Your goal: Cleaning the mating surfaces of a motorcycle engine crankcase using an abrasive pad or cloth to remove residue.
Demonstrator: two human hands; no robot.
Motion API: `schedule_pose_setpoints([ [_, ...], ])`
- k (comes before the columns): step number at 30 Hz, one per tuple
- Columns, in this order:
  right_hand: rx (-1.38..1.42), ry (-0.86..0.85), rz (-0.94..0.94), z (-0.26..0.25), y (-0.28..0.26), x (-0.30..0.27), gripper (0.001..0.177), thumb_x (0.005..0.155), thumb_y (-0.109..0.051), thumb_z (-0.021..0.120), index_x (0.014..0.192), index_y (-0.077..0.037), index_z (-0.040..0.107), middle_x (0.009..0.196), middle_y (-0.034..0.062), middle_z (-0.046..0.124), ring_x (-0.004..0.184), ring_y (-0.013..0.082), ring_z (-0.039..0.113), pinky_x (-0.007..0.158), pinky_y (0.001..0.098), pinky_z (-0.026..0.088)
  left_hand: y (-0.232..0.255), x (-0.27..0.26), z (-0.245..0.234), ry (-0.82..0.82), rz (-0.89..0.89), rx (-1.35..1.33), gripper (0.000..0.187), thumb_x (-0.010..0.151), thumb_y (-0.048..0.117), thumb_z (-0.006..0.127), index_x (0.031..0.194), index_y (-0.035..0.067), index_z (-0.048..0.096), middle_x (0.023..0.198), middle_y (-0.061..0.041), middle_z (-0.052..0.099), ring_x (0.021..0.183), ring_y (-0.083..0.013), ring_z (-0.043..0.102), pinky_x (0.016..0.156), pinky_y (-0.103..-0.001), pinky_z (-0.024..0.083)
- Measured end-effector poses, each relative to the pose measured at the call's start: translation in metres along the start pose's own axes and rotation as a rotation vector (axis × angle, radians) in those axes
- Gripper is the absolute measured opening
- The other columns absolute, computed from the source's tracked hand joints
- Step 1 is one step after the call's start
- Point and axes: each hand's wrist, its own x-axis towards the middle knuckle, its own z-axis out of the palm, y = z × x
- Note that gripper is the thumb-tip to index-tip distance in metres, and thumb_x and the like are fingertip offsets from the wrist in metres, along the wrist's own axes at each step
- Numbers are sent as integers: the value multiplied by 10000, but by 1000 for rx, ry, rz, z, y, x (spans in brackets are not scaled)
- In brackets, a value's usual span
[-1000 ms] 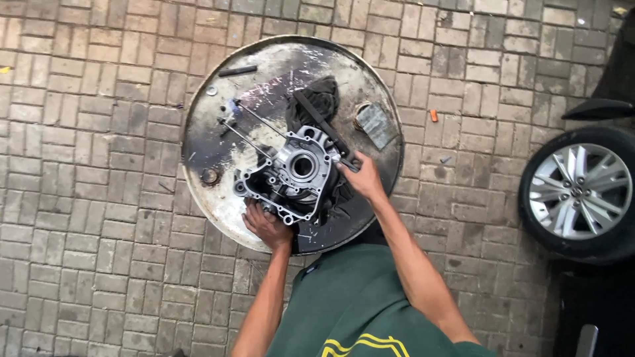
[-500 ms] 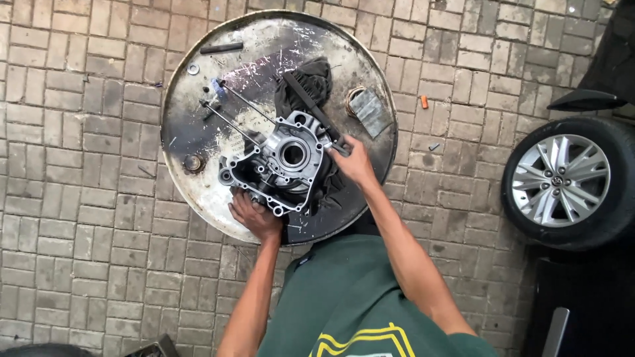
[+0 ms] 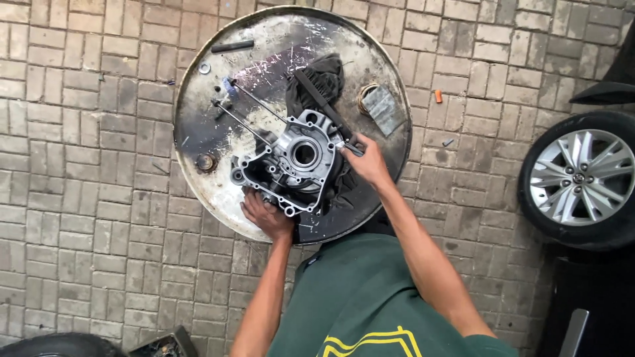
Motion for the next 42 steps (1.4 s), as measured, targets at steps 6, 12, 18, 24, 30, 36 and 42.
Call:
schedule_pose_setpoints([
  [6,29,28,129,20,-16,-6,676,958,-289,731,1456,89,472,1362,386,548,1319,547,513,1046,669,502,4,7,-3,-3,30,-13,727,1065,466,34,1160,-9,575,1361,-214,570,1303,-402,495,1111,-601,257],
  [12,58,118,38,10,10,4,100,928,-212,714,868,-145,671,678,109,702,489,211,648,568,362,558,3,2,-7,-29,12,-5,787,1069,494,12,1193,-44,573,1355,-249,555,1308,-426,478,1125,-600,247],
  [18,59,85,97,14,-23,-26,78,907,-222,734,895,-153,698,692,106,733,487,198,658,649,378,558,-1,0,2,-22,17,2,807,1051,503,-28,1179,-13,578,1340,-220,562,1293,-402,495,1114,-595,253],
  [24,118,84,184,13,-67,-48,672,1034,-302,570,1468,187,415,1486,444,412,1450,512,363,1241,600,264,7,6,-4,-13,-1,18,836,1035,540,-54,1192,24,585,1382,-183,557,1321,-376,489,1124,-584,247],
  [30,24,8,-31,4,-2,-8,596,992,-211,611,1458,130,468,1237,353,630,1233,486,598,1044,601,492,-1,2,2,0,12,31,822,1047,507,-71,1143,13,578,1330,-203,572,1308,-385,502,1123,-578,258],
  [36,8,-31,-12,3,30,3,267,986,-266,716,1221,-143,742,1046,157,756,936,315,749,772,452,614,-3,0,2,12,11,31,848,1044,543,-71,1141,4,577,1322,-212,577,1302,-393,503,1125,-571,264],
  [42,24,73,-37,23,39,6,247,879,-190,796,1109,-108,758,840,153,739,676,207,672,604,370,554,0,2,2,9,2,16,836,1046,543,-55,1145,14,584,1338,-200,579,1320,-383,502,1139,-565,250],
])
